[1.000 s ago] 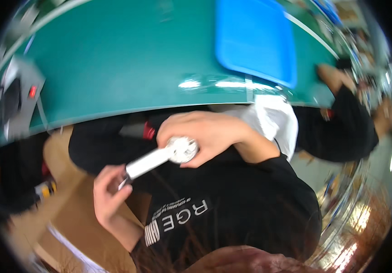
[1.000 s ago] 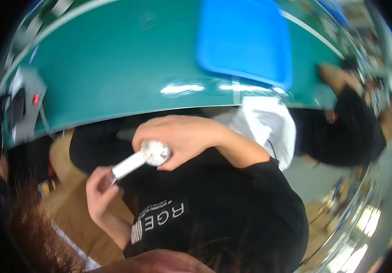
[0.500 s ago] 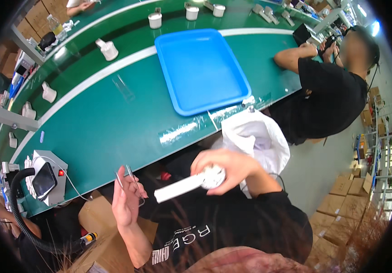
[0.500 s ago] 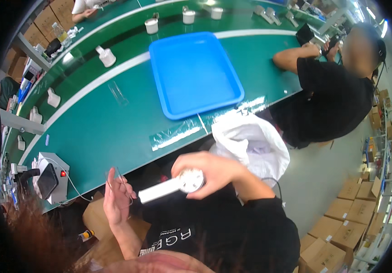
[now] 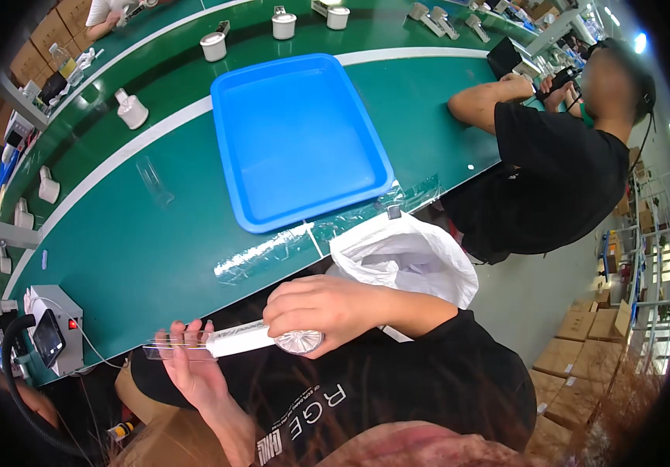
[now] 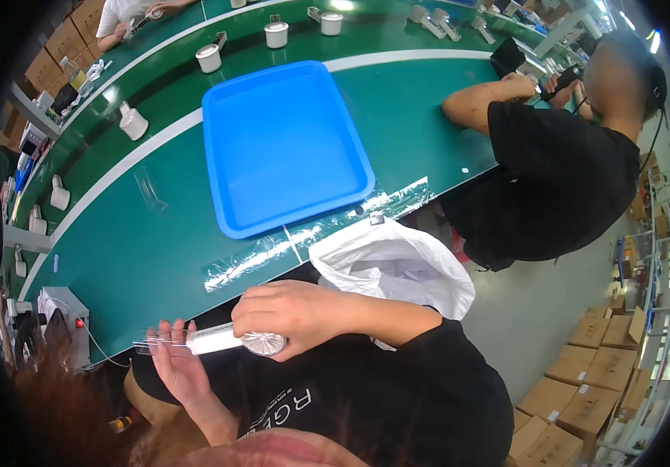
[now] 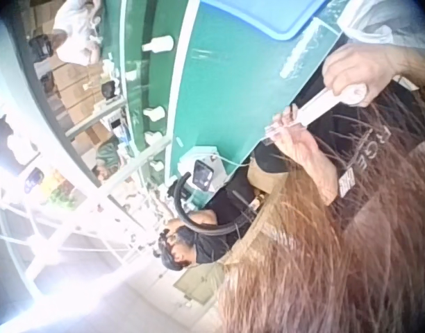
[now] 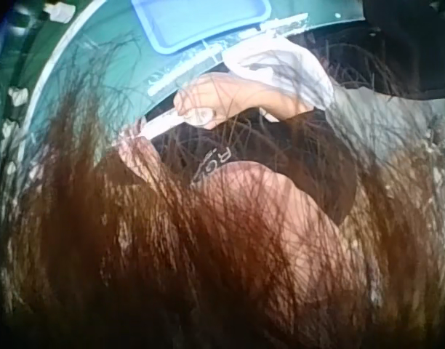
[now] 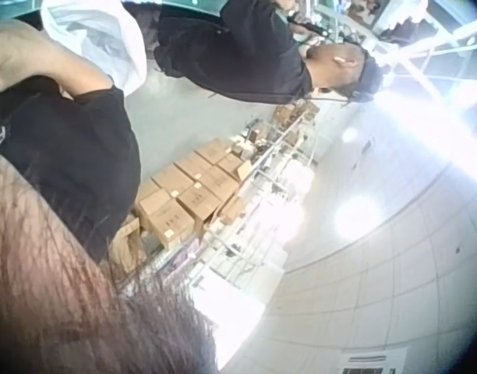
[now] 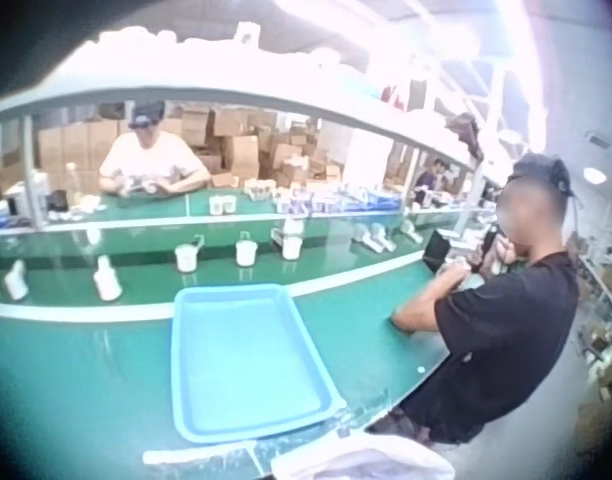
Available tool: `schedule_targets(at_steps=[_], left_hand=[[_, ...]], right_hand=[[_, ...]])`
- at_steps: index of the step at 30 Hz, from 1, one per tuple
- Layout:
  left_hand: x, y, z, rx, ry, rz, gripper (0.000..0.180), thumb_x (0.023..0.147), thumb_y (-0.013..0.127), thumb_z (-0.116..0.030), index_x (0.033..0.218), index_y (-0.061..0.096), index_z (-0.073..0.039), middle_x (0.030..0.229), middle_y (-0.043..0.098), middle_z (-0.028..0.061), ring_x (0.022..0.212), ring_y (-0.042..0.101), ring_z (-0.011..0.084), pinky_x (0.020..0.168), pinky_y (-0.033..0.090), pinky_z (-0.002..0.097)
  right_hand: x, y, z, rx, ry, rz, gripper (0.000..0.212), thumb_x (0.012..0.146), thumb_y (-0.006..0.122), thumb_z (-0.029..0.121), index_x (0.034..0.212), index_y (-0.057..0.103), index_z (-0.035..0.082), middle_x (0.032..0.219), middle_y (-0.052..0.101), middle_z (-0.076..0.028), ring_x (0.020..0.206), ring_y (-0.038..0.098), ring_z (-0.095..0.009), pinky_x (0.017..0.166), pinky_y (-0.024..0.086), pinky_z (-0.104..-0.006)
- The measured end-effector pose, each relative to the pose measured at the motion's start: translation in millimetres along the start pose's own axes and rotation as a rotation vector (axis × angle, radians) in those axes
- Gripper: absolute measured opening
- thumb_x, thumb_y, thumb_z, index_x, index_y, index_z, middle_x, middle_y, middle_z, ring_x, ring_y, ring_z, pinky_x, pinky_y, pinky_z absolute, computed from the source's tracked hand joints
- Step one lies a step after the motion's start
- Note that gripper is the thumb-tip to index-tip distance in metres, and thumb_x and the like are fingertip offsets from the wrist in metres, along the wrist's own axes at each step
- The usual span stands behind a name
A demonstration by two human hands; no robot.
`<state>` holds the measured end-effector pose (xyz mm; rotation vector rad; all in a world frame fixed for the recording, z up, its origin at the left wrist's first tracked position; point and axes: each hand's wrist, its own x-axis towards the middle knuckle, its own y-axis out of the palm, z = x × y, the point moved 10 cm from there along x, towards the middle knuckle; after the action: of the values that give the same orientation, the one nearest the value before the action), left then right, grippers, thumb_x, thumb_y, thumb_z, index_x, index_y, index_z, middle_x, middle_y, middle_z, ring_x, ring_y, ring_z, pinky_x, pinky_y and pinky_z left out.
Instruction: The recorder is seen placing portable hand fans into plastic casings and bubble wrap, then preparing them for shipment on an assembly line.
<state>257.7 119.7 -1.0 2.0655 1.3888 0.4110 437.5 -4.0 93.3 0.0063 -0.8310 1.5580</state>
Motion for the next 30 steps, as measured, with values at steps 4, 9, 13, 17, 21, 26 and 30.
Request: schedule_targets(at_steps=[4,9,13,17,21,26,30], left_hand=[[-18.2,9.3,-9.4,0.194,0.158,-0.111,0.065,0.088,0.062,-0.016,0.140,0.025,-0.005,0.118,0.050,0.0172,0.101,0.059,0.0321,0.087,0.050,0.0439],[-47.2,51.7,-16.4,0.354,0.278,-0.081,0.059,0.095,0.047,-0.040,0.138,0.031,-0.004,0.129,0.043,0.0183,0.102,0.058,0.0314,0.087,0.049,0.0369],[-70.3,63.8,-19.0,0.801,0.444,0.131,0.061,0.090,0.047,-0.055,0.112,0.048,0.002,0.120,0.049,0.0195,0.100,0.057,0.0266,0.086,0.047,0.0373],[-58.9,56.5,1.5,0.960,-0.114,0.213,0.026,0.077,0.068,-0.016,0.093,0.052,-0.001,0.082,0.058,0.0072,0.074,0.056,0.0121,0.068,0.046,0.0261],[-59.4,45.8,19.1,0.609,-0.402,0.432,0.028,0.089,0.058,-0.019,0.109,0.054,0.000,0.083,0.061,0.0060,0.065,0.058,0.0091,0.051,0.045,0.0205],[-49.7,31.2,35.1,0.624,-0.600,0.506,0.031,0.089,0.056,-0.017,0.115,0.056,0.001,0.087,0.064,0.0093,0.063,0.061,0.0111,0.050,0.047,0.0198],[-35.4,32.5,27.5,0.755,-0.456,0.598,0.035,0.077,0.070,-0.009,0.110,0.061,0.002,0.089,0.066,0.0070,0.070,0.063,0.0114,0.058,0.050,0.0231]], right_hand=[[-14.5,-8.1,9.3,0.004,-0.092,-0.119,0.052,0.058,0.078,0.007,0.104,0.053,0.007,0.105,0.057,-0.009,0.098,0.057,-0.030,0.080,0.049,-0.0385],[-39.5,3.8,12.8,0.156,-0.101,-0.320,0.051,0.062,0.078,0.007,0.107,0.053,0.005,0.105,0.059,-0.012,0.096,0.060,-0.029,0.080,0.051,-0.0365],[-55.2,27.9,-14.6,0.475,0.110,-0.291,0.060,0.062,0.080,0.006,0.113,0.049,0.003,0.111,0.058,-0.017,0.101,0.060,-0.027,0.087,0.049,-0.0369],[-69.6,60.0,-63.4,0.847,0.501,-0.260,0.054,0.071,0.074,0.027,0.112,0.048,0.003,0.105,0.059,-0.010,0.101,0.058,-0.018,0.089,0.047,-0.0323],[-70.8,67.5,-57.2,0.632,0.737,-0.001,0.057,0.078,0.058,0.048,0.107,0.059,-0.001,0.097,0.063,-0.008,0.090,0.060,-0.014,0.077,0.048,-0.0268],[-62.4,74.5,-67.4,0.622,0.774,0.101,0.066,0.077,0.053,0.057,0.104,0.059,-0.003,0.091,0.063,-0.009,0.083,0.061,-0.016,0.072,0.046,-0.0257],[-30.0,46.5,-59.1,0.247,0.484,0.051,0.068,0.066,0.068,0.051,0.106,0.061,-0.003,0.091,0.063,-0.012,0.080,0.062,-0.021,0.070,0.047,-0.0296]])
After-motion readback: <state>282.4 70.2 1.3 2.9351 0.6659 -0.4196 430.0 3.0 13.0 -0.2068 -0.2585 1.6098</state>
